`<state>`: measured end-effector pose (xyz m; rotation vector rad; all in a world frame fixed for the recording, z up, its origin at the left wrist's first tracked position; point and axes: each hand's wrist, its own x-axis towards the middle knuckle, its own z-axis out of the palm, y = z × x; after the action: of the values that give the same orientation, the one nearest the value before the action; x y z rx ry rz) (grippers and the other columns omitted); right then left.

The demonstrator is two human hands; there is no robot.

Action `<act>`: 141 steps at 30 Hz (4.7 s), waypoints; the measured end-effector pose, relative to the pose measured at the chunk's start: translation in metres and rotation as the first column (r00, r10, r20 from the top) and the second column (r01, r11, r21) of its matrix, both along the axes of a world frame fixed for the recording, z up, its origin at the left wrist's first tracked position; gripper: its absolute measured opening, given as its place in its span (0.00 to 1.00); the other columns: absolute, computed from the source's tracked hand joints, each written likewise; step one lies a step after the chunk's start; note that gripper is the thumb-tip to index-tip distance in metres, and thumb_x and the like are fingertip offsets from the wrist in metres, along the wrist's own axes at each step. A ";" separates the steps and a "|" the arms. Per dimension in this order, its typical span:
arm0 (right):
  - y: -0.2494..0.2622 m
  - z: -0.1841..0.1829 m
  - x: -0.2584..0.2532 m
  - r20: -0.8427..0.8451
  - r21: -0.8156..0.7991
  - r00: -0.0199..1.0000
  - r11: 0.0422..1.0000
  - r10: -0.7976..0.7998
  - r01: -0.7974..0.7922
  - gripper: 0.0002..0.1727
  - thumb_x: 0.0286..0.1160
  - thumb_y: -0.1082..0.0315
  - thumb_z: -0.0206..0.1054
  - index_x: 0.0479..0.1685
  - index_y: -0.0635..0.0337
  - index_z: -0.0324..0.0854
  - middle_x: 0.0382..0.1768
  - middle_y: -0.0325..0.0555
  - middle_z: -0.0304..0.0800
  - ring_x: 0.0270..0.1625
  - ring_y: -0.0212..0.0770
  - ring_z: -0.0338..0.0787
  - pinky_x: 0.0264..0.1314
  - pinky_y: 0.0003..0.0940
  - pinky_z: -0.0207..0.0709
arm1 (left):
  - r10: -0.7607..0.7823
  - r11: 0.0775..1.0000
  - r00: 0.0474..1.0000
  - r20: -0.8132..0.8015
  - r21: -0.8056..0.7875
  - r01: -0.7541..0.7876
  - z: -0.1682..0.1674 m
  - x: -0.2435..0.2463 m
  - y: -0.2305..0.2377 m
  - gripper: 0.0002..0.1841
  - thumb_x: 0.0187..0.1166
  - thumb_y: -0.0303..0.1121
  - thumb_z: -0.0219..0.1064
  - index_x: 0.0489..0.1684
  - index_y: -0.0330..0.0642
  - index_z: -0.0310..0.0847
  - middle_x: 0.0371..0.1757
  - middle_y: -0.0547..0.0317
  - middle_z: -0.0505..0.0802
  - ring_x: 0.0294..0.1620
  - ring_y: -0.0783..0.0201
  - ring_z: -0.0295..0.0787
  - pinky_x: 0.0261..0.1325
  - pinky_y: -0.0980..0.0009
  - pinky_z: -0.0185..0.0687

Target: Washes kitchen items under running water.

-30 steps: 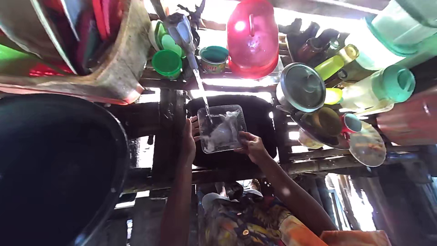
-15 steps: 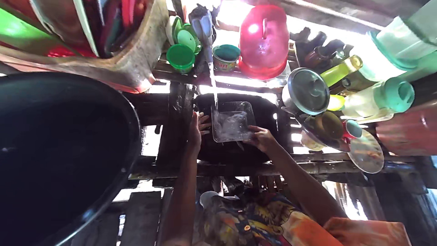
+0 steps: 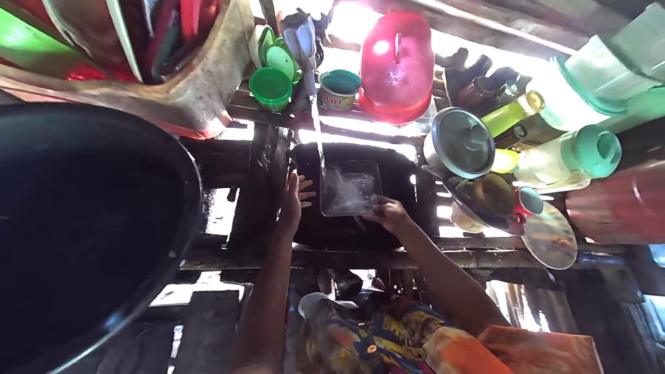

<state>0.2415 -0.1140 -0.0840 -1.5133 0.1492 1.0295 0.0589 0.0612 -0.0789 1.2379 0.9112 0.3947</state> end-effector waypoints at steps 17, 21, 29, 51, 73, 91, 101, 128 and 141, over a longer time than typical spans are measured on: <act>-0.022 0.091 -0.005 0.972 -0.168 0.136 0.969 0.193 -0.179 0.28 0.82 0.79 0.55 0.83 0.62 0.73 0.78 0.58 0.79 0.57 0.47 0.95 0.54 0.44 0.90 | -0.070 0.997 0.993 -0.099 0.003 0.071 0.007 0.012 -0.003 0.42 0.92 0.62 0.26 0.86 0.36 0.63 0.81 0.40 0.78 0.73 0.44 0.82 0.71 0.45 0.74; -0.009 0.057 -0.022 0.576 0.201 0.816 0.977 -0.053 -0.078 0.25 0.83 0.83 0.53 0.79 0.67 0.71 0.67 0.54 0.87 0.44 0.44 0.97 0.46 0.41 0.94 | -0.042 0.999 0.996 -0.079 0.004 0.042 -0.005 0.016 0.004 0.40 0.93 0.59 0.27 0.85 0.32 0.63 0.79 0.36 0.79 0.71 0.43 0.82 0.70 0.45 0.74; 0.020 0.003 -0.045 -0.072 0.162 0.986 0.974 -0.148 0.158 0.23 0.79 0.86 0.50 0.73 0.69 0.71 0.48 0.56 0.86 0.36 0.46 0.89 0.42 0.45 0.89 | 0.020 0.999 0.998 -0.054 0.027 -0.019 0.012 0.014 0.001 0.37 0.96 0.52 0.26 0.82 0.29 0.66 0.74 0.33 0.82 0.74 0.46 0.80 0.76 0.51 0.72; -0.005 -0.007 -0.023 0.032 0.081 0.999 0.996 0.031 -0.033 0.23 0.81 0.84 0.54 0.72 0.64 0.77 0.49 0.56 0.92 0.34 0.46 0.93 0.38 0.44 0.91 | -0.092 0.993 0.982 -0.163 0.053 0.102 -0.004 0.015 0.008 0.36 0.95 0.56 0.35 0.83 0.33 0.66 0.75 0.33 0.81 0.71 0.44 0.83 0.73 0.46 0.76; 0.011 0.016 0.016 0.045 0.142 0.981 0.971 0.189 -0.194 0.24 0.77 0.83 0.54 0.72 0.63 0.78 0.49 0.52 0.90 0.35 0.41 0.89 0.41 0.42 0.89 | 0.103 0.994 0.993 -0.056 -0.031 -0.105 -0.005 0.010 0.005 0.41 0.91 0.63 0.25 0.82 0.39 0.67 0.70 0.42 0.86 0.64 0.53 0.86 0.66 0.52 0.81; 0.115 -0.006 -0.034 0.618 -0.727 0.150 0.634 0.772 -0.264 0.38 0.87 0.55 0.54 0.90 0.71 0.55 0.92 0.70 0.47 0.95 0.68 0.42 0.92 0.74 0.29 | 0.001 0.995 1.000 0.005 0.095 -0.001 -0.020 0.006 -0.011 0.31 0.93 0.57 0.44 0.87 0.48 0.63 0.78 0.46 0.80 0.74 0.53 0.80 0.73 0.48 0.78; 0.001 0.042 -0.025 0.561 -0.678 -0.338 0.185 0.756 -0.712 0.29 0.95 0.45 0.41 0.84 0.42 0.75 0.91 0.35 0.64 0.96 0.44 0.51 0.98 0.57 0.32 | 0.131 0.991 0.991 -0.023 0.045 -0.130 -0.012 0.005 -0.012 0.28 0.95 0.51 0.44 0.84 0.44 0.66 0.71 0.43 0.84 0.65 0.55 0.85 0.67 0.50 0.81; 0.009 -0.008 -0.012 0.996 -0.090 -0.006 0.970 0.091 -0.224 0.26 0.66 0.79 0.67 0.68 0.65 0.72 0.84 0.60 0.68 0.82 0.62 0.71 0.79 0.65 0.65 | -0.022 0.965 0.836 0.548 -0.208 0.161 0.006 -0.009 0.008 0.26 0.95 0.50 0.43 0.81 0.47 0.71 0.76 0.61 0.86 0.60 0.70 0.92 0.59 0.77 0.88; 0.050 0.007 -0.047 -0.096 0.426 0.990 0.903 0.103 -0.053 0.19 0.91 0.67 0.55 0.76 0.60 0.70 0.52 0.51 0.90 0.43 0.43 0.93 0.49 0.40 0.89 | 0.246 0.963 0.677 0.693 -0.256 -0.088 -0.010 -0.005 0.015 0.27 0.92 0.41 0.30 0.80 0.46 0.68 0.79 0.56 0.81 0.71 0.59 0.85 0.69 0.62 0.83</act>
<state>0.1948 -0.0644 -0.0775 -1.0712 -0.0542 1.1314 0.0538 0.0767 -0.0892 0.6940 0.3538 0.8494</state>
